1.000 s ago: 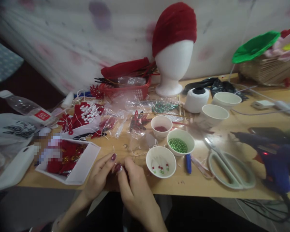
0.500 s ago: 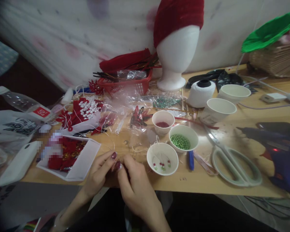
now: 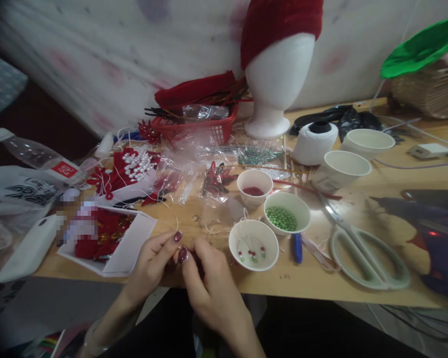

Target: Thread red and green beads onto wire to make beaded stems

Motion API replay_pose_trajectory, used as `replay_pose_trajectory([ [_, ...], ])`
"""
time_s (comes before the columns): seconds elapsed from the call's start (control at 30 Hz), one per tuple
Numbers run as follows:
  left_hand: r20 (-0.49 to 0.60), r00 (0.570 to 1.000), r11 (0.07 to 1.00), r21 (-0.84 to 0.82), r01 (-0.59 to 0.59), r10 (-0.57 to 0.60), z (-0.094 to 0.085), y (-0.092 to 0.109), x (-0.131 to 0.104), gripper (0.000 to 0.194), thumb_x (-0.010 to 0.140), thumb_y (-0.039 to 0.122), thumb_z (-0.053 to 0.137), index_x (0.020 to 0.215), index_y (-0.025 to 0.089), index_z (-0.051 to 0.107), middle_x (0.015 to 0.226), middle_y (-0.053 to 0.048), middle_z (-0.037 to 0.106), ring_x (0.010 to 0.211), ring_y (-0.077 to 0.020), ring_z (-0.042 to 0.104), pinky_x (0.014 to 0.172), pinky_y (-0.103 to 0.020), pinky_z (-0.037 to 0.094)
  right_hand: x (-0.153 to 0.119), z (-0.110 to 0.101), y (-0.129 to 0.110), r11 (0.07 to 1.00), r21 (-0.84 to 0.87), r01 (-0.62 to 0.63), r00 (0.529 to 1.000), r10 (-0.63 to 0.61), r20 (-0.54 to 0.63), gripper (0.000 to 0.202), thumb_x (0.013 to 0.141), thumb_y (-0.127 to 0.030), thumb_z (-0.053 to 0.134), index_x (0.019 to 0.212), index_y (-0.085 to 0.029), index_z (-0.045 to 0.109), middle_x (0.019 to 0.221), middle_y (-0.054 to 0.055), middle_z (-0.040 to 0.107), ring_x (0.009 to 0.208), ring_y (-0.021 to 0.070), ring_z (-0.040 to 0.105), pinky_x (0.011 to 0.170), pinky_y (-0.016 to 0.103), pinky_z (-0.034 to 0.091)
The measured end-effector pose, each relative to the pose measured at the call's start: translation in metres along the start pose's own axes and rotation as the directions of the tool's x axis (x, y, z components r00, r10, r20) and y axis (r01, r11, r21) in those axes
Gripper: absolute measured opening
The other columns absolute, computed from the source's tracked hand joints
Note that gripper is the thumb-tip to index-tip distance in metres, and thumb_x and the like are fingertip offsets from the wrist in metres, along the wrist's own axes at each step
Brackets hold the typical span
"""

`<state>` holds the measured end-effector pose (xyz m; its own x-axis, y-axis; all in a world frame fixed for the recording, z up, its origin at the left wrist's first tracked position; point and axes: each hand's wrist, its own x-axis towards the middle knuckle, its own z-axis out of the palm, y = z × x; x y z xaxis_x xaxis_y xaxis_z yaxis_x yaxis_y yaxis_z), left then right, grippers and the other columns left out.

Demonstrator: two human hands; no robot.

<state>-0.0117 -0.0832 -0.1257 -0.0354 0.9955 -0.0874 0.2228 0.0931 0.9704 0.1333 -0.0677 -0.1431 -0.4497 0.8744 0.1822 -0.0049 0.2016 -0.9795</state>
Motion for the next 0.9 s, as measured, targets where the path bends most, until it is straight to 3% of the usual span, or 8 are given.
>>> replay_pose_trajectory([
  [0.13, 0.015, 1.000, 0.997, -0.080, 0.022, -0.021, 0.001, 0.001, 0.000, 0.039, 0.093, 0.044, 0.051, 0.065, 0.018, 0.049, 0.059, 0.005, 0.041, 0.054, -0.0099, 0.034, 0.051, -0.023, 0.029, -0.002, 0.004, 0.003, 0.997, 0.082, -0.005, 0.998, 0.009, -0.054, 0.006, 0.097, -0.022, 0.049, 0.094, -0.021, 0.054, 0.085, 0.000, 0.063, 0.077, 0.0139, 0.060, 0.070, 0.024, 0.049],
  [0.23, -0.010, 1.000, 0.998, -0.067, -0.009, 0.008, 0.000, 0.000, 0.000, 0.036, 0.092, 0.042, 0.053, 0.065, 0.018, 0.052, 0.058, 0.005, 0.042, 0.054, -0.0097, 0.034, 0.050, -0.022, 0.030, -0.001, 0.006, 0.006, 0.994, 0.103, 0.048, 0.994, -0.037, -0.103, 0.011, 0.095, -0.018, 0.053, 0.104, -0.023, 0.057, 0.095, 0.001, 0.067, 0.086, 0.0135, 0.065, 0.078, 0.023, 0.052],
  [0.47, -0.082, 0.996, 0.999, 0.030, -0.043, 0.045, -0.009, -0.004, -0.002, 0.033, 0.091, 0.038, 0.057, 0.065, 0.017, 0.059, 0.053, 0.006, 0.044, 0.049, -0.0082, 0.035, 0.046, -0.020, 0.028, 0.001, 0.007, 0.008, 0.996, 0.061, 0.070, 0.992, -0.063, -0.106, 0.008, 0.096, -0.018, 0.054, 0.096, -0.022, 0.061, 0.091, 0.002, 0.072, 0.081, 0.0121, 0.069, 0.073, 0.019, 0.055],
  [0.67, -0.191, 0.980, 0.985, -0.174, 0.018, -0.051, -0.010, -0.005, -0.004, 0.038, 0.086, 0.045, 0.064, 0.061, 0.017, 0.058, 0.044, 0.008, 0.034, 0.040, -0.0054, 0.026, 0.039, -0.018, 0.021, 0.000, 0.007, 0.008, 0.997, -0.034, 0.073, 0.983, -0.077, -0.166, 0.008, 0.094, -0.019, 0.056, 0.096, -0.021, 0.064, 0.087, 0.001, 0.073, 0.079, 0.0126, 0.070, 0.070, 0.019, 0.055],
  [0.73, -0.299, 0.952, 0.949, -0.313, -0.031, -0.068, -0.014, 0.004, -0.004, 0.036, 0.081, 0.041, 0.071, 0.059, 0.017, 0.056, 0.045, 0.009, 0.034, 0.039, -0.0044, 0.024, 0.038, -0.017, 0.020, -0.001, 0.007, 0.008, 0.994, -0.072, 0.078, 0.978, -0.091, -0.190, 0.007, 0.094, -0.019, 0.057, 0.096, -0.021, 0.064, 0.086, 0.001, 0.073, 0.077, 0.0125, 0.070, 0.067, 0.019, 0.054],
  [0.8, -0.431, 0.900, 0.872, -0.464, -0.158, -0.067, -0.023, 0.019, -0.004, 0.037, 0.075, 0.031, 0.075, 0.054, 0.018, 0.048, 0.045, 0.010, 0.032, 0.038, -0.0039, 0.019, 0.035, -0.016, 0.017, -0.001, 0.006, 0.009, 0.989, -0.114, 0.091, 0.973, -0.112, -0.204, 0.007, 0.093, -0.019, 0.058, 0.095, -0.021, 0.065, 0.085, 0.001, 0.073, 0.077, 0.0126, 0.070, 0.068, 0.020, 0.054],
  [0.9, -0.512, 0.859, 0.727, -0.588, -0.354, 0.004, -0.042, 0.044, -0.007, 0.043, 0.076, 0.020, 0.070, 0.050, 0.018, 0.036, 0.045, 0.011, 0.016, 0.037, -0.0045, 0.008, 0.031, -0.018, 0.010, 0.000, 0.006, 0.011, 0.976, -0.184, 0.113, 0.962, -0.154, -0.224, 0.006, 0.093, -0.019, 0.059, 0.093, -0.020, 0.065, 0.083, 0.001, 0.073, 0.075, 0.0133, 0.070, 0.068, 0.021, 0.054],
])
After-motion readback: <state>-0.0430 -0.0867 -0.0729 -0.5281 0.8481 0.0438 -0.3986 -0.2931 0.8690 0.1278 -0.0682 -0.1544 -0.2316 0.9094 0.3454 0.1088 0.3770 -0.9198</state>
